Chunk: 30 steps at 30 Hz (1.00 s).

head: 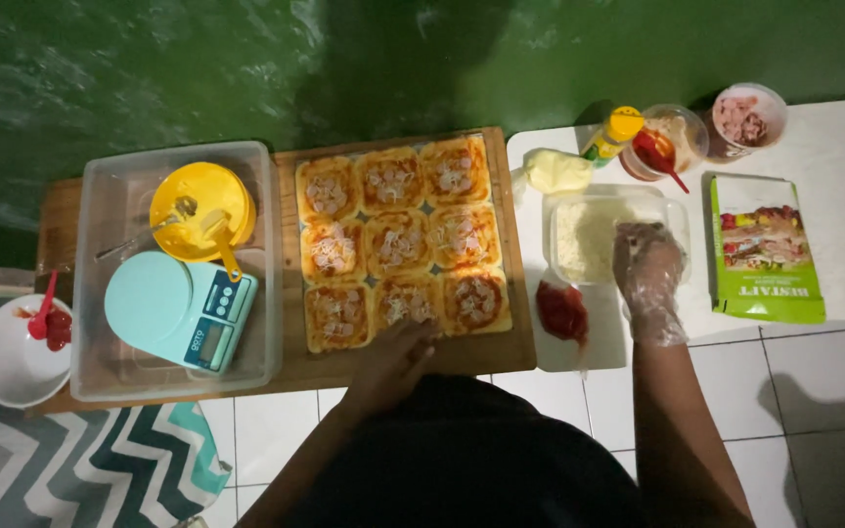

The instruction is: The person adds pieces of meat to bread slices by hand, sprinkles shredded cheese over them, and finishes by squeezing mayonnaise from a plastic bag onto each slice.

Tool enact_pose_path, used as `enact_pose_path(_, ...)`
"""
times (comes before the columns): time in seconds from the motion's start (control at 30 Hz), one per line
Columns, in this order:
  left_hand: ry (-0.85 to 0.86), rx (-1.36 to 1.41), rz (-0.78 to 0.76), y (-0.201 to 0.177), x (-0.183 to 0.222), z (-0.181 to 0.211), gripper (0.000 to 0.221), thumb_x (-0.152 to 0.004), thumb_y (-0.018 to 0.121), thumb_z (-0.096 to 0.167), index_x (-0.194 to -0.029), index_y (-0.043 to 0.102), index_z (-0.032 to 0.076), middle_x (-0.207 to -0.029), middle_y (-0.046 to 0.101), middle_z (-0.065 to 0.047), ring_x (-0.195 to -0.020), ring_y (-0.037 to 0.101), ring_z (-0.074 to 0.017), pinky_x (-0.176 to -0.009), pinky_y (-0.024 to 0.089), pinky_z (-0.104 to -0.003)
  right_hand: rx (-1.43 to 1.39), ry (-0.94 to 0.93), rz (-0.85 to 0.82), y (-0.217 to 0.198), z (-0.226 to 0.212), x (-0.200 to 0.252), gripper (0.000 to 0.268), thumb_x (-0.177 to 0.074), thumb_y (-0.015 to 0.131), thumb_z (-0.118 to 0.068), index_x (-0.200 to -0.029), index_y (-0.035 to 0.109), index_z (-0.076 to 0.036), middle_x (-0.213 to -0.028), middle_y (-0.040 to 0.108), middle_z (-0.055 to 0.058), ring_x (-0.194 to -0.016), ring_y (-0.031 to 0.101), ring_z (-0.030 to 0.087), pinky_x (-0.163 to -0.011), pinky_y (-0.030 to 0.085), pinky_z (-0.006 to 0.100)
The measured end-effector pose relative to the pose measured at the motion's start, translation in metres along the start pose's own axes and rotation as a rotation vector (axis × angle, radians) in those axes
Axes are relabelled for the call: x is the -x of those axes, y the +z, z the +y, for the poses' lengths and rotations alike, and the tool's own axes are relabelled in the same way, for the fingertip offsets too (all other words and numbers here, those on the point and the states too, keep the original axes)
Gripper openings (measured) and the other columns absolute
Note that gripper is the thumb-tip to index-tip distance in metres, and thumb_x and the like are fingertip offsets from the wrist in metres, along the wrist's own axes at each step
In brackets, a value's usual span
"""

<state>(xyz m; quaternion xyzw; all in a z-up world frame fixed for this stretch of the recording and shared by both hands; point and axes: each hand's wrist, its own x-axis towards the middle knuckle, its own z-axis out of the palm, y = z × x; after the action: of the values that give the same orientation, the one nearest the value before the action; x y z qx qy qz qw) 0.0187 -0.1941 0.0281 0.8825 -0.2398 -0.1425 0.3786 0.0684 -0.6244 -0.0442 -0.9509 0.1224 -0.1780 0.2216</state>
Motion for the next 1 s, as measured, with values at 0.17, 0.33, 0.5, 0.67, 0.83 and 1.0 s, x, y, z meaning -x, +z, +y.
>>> enact_pose_path(0.17,0.061,0.018,0.066,-0.002,0.004,-0.001,0.034,-0.097,0.065,0.018,-0.131,0.065,0.012,-0.123,0.065,-0.015,-0.113,0.062,-0.0370,-0.092,0.052,-0.047,0.081,0.201,-0.023,0.044,0.016,-0.045,0.020,-0.107,0.071,-0.031,-0.104,0.077,-0.013,-0.103,0.075,0.018,-0.094,0.072,0.036,-0.085,0.058,0.048)
enact_pose_path(0.33,0.058,0.027,0.074,-0.009,0.015,-0.001,0.034,-0.097,0.063,0.017,-0.131,0.065,0.014,-0.123,0.065,-0.015,-0.115,0.063,-0.0368,-0.094,0.053,-0.047,0.486,0.027,0.048,0.038,-0.035,-0.096,0.021,-0.097,0.069,-0.037,-0.099,0.078,-0.019,-0.099,0.074,0.016,-0.092,0.070,0.037,-0.066,0.054,0.053)
enact_pose_path(0.5,-0.277,0.054,-0.053,-0.010,0.018,-0.007,0.043,-0.095,0.064,0.022,-0.138,0.059,0.016,-0.115,0.065,-0.013,-0.105,0.065,-0.0320,-0.089,0.054,-0.044,0.427,0.072,-0.042,0.047,-0.063,-0.126,0.021,-0.098,0.067,-0.037,-0.104,0.077,-0.021,-0.106,0.073,0.014,-0.099,0.068,0.035,-0.073,0.049,0.058)
enact_pose_path(0.67,-0.233,0.095,-0.038,-0.018,0.008,0.003,0.034,-0.097,0.064,0.022,-0.130,0.065,0.016,-0.115,0.067,-0.012,-0.103,0.067,-0.0310,-0.088,0.055,-0.043,0.386,0.141,-0.153,0.063,-0.058,-0.123,0.021,-0.100,0.064,-0.037,-0.108,0.076,-0.022,-0.112,0.072,0.011,-0.106,0.066,0.033,-0.080,0.044,0.062)
enact_pose_path(0.83,-0.022,-0.013,-0.117,-0.002,-0.063,-0.003,0.036,-0.099,0.062,0.022,-0.134,0.064,0.014,-0.114,0.065,-0.017,-0.106,0.063,-0.0360,-0.090,0.052,-0.048,0.356,0.223,-0.235,0.070,-0.043,-0.124,0.022,-0.101,0.062,-0.037,-0.113,0.075,-0.024,-0.119,0.071,0.009,-0.113,0.064,0.031,-0.087,0.038,0.067)
enact_pose_path(1.0,0.004,-0.389,-0.179,0.024,-0.229,0.039,0.050,-0.096,0.065,0.041,-0.132,0.061,0.007,-0.127,0.064,-0.020,-0.116,0.060,-0.0335,-0.102,0.049,-0.050,0.314,0.293,-0.308,0.079,-0.035,-0.129,0.024,-0.102,0.059,-0.036,-0.118,0.074,-0.026,-0.125,0.071,0.006,-0.120,0.062,0.030,-0.094,0.033,0.072)
